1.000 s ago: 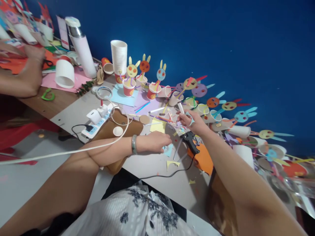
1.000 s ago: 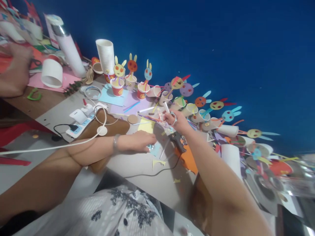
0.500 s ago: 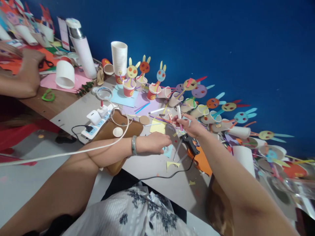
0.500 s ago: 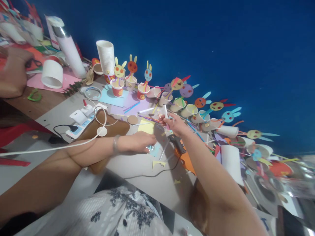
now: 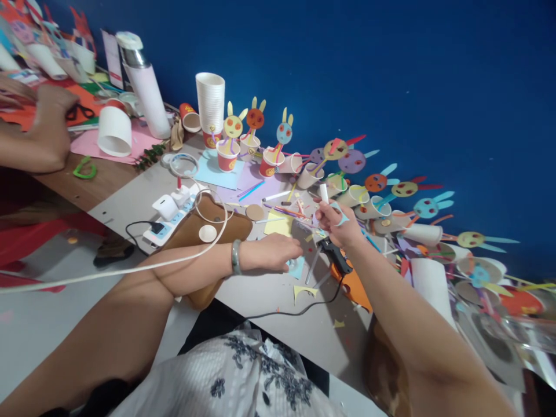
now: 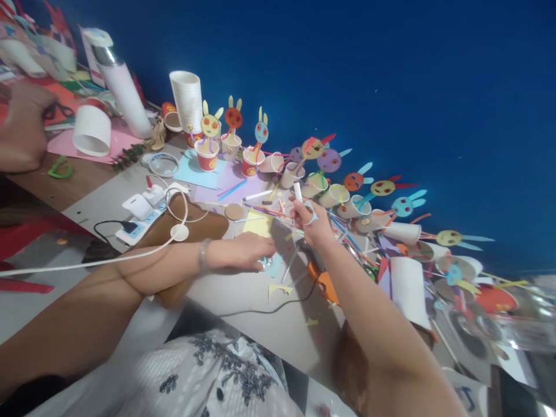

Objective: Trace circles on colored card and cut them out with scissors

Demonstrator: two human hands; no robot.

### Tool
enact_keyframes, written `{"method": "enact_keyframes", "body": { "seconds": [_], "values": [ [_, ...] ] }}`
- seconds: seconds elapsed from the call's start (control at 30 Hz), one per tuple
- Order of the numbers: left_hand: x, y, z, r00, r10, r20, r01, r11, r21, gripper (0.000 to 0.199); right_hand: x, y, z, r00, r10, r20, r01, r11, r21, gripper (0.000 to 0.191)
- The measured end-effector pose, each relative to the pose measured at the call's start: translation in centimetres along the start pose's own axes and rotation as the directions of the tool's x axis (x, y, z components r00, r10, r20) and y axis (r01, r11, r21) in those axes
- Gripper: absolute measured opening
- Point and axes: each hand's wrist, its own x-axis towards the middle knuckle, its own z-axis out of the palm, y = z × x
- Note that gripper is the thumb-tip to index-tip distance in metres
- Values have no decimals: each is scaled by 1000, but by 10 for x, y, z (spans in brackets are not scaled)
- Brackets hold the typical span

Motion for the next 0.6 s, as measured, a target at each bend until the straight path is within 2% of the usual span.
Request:
{"method": "enact_keyframes", "body": {
  "seconds": [0.13,0.27,0.37,0.6],
  "values": [
    [0,2,-2,1000,-11,7,11,1000,-18,22,-4,-2,-2,995,95,5,-95,993,70,46],
    [-2,4,-6,999,-33,21,33,999,-7,22,-17,-3,-6,990,118,74,-125,988,92,44],
    [-2,4,-6,1000,-8,-3,8,1000,-14,23,-31,-5,-7,994,91,67,-97,992,86,40],
    [1,-1,1,1000,0,-2,0,1000,-6,23,-52,-11,-5,999,-1,-34,1,1000,1,35]
  ]
}}
